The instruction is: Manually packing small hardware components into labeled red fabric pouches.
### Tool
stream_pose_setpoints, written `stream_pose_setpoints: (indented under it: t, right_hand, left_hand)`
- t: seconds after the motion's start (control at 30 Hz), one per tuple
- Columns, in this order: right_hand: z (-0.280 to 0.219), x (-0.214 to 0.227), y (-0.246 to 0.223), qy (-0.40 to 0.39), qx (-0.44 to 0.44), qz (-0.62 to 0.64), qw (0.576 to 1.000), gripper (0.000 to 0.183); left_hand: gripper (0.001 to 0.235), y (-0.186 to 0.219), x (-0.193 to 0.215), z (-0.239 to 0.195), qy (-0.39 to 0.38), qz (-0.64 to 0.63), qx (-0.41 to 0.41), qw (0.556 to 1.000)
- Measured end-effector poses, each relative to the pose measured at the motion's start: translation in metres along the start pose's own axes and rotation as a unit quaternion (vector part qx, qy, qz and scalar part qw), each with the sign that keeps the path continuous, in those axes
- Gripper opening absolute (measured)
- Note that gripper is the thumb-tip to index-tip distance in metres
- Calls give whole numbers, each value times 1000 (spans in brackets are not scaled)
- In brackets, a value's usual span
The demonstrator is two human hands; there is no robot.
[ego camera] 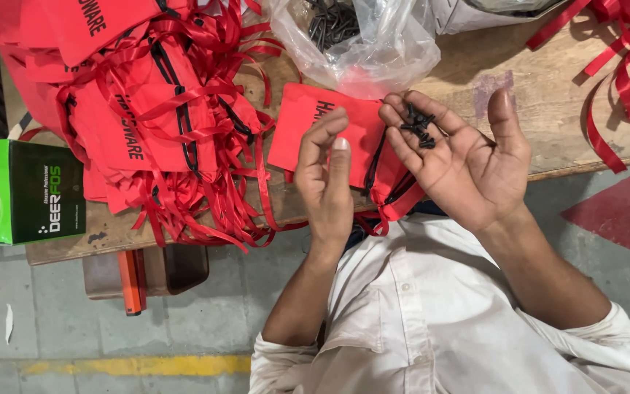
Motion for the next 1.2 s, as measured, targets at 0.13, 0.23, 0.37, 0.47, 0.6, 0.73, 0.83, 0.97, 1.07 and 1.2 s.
stream_pose_setpoints:
  t: [0.13, 0.23, 0.37, 0.47, 0.6, 0.73, 0.83, 0.97, 1.07, 1.2]
  right_hand:
    - [-2, 5, 1, -12, -5, 39, 999, 90]
    - [-4, 9, 3, -11, -11, 36, 999, 90]
    - [-5, 8, 2, -2, -12, 40, 999, 92]
    - [-7, 6, 3, -2, -9, 37, 999, 92]
    - [-9, 7, 3, -1, -10, 39, 999, 93]
    - [-9, 9, 3, -5, -7, -4, 1000, 92]
    - [-10, 10, 3, -6, -11, -3, 1000, 93]
    - [-11, 8, 4, -1, -12, 8, 1000, 94]
    - [-12, 9, 4, 9, -11, 8, 1000, 94]
    - [-12, 11, 3, 10, -12, -45, 999, 93]
  left_hand:
    - [22, 12, -5, 0, -47, 262, 22, 964]
    - [28, 15, -9, 2, -86, 388, -9, 918]
    - [32, 10, -9, 5, -112, 447, -43, 887]
    - [21, 6, -8, 5, -111, 459, -16, 881]
    - [14, 3, -6, 4, -110, 462, -24, 880]
    - [12, 6, -5, 6, -92, 447, -41, 889]
    - [11, 7, -5, 7, -81, 437, -46, 895]
    - [11, 9, -4, 8, -61, 430, -42, 900]
    - [11, 9, -4, 9, -52, 424, -34, 903]
    - [11, 9, -4, 8, -46, 420, -37, 906]
Point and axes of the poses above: each hand's wrist, its own z-axis towards the middle knuckle, its own x-axis out of the back of the hand, y = z × x, the point moved 2 cm from there along z, towards the middle knuckle, and after that the axes turned 4 degrees about -y, right-handed, at the moved point
